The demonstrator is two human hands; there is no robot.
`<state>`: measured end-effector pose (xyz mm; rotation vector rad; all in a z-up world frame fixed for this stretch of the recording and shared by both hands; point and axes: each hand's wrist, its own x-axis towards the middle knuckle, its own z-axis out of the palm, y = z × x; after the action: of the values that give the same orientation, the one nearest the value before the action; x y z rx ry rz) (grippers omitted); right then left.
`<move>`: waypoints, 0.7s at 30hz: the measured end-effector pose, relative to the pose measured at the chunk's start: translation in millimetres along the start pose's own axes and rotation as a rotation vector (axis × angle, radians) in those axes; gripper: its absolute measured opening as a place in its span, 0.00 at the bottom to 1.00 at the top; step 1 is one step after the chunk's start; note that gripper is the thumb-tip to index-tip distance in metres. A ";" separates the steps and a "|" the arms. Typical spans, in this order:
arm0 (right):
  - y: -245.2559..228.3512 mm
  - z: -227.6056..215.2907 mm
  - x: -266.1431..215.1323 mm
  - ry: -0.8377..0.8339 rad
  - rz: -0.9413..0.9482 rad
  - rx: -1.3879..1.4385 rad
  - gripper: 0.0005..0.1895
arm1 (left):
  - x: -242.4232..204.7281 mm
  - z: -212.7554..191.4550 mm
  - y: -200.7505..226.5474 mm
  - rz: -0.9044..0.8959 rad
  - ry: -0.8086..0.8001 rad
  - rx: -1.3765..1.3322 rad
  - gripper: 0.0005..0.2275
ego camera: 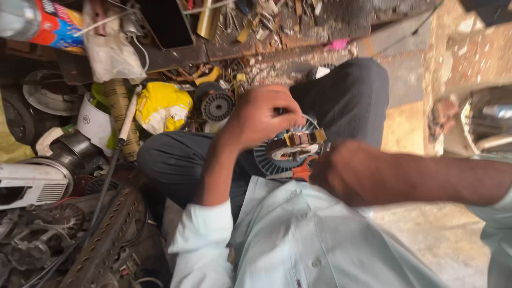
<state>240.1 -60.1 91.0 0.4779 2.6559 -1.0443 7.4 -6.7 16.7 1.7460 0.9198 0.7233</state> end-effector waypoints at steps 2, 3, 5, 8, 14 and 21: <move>-1.3 -19.2 -8.7 0.273 -0.060 0.016 0.05 | -41.7 20.7 18.9 0.176 0.199 0.012 0.06; 4.6 -27.1 -5.4 0.407 -0.090 0.025 0.06 | -58.1 34.4 30.7 0.327 0.210 0.100 0.10; 40.8 -49.6 20.3 0.473 -0.360 0.168 0.09 | -88.4 41.4 56.5 0.371 0.195 0.340 0.07; 60.4 -53.4 51.5 0.549 -0.109 0.395 0.06 | -80.9 47.4 49.3 0.241 0.390 0.294 0.07; 89.3 -27.0 38.4 0.525 0.052 0.213 0.04 | -81.0 52.8 53.6 0.237 0.398 0.364 0.07; 130.0 -20.4 9.0 0.623 0.384 0.110 0.08 | -38.4 25.2 27.2 0.103 0.344 -0.216 0.08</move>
<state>280.0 45.6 22.9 1.4788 2.8176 -1.0433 14.1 -57.5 32.1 1.5118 0.9440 1.1732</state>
